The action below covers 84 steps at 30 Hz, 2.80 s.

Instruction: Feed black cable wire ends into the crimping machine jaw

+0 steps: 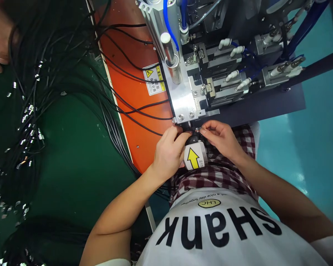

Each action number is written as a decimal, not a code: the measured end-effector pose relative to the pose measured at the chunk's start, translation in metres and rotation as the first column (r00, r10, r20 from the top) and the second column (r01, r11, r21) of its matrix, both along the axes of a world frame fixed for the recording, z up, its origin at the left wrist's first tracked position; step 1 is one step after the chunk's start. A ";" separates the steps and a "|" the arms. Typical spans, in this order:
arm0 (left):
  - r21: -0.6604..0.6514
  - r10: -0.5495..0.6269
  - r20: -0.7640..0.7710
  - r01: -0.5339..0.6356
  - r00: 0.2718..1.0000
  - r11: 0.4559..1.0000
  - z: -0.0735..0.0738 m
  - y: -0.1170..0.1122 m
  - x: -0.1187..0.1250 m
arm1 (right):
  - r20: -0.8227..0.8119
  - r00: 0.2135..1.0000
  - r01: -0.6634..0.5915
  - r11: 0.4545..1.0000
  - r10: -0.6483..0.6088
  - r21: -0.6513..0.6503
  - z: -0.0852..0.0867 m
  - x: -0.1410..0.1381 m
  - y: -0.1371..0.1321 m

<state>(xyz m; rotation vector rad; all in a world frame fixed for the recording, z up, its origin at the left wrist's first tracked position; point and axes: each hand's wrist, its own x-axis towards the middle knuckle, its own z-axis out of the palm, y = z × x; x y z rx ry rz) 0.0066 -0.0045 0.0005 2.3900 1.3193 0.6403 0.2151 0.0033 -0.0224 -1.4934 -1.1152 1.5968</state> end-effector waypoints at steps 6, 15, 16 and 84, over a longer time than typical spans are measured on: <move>-0.012 0.003 0.007 -0.003 1.000 1.000 -0.001 0.000 0.000 | -0.122 0.987 0.090 0.992 -0.101 -0.093 -0.006 0.002 -0.003; -0.029 0.006 0.010 -0.006 1.000 1.000 -0.002 0.000 0.000 | -0.218 0.968 0.094 0.986 -0.123 -0.138 -0.002 0.000 0.006; -0.028 0.009 0.011 -0.009 1.000 1.000 -0.002 0.000 0.000 | -0.220 0.968 0.090 0.987 -0.118 -0.131 -0.002 -0.001 0.007; 0.137 0.103 -0.050 -0.096 0.993 0.986 -0.005 -0.023 -0.045 | -0.060 0.958 0.263 0.941 -0.282 -0.215 -0.046 0.054 -0.060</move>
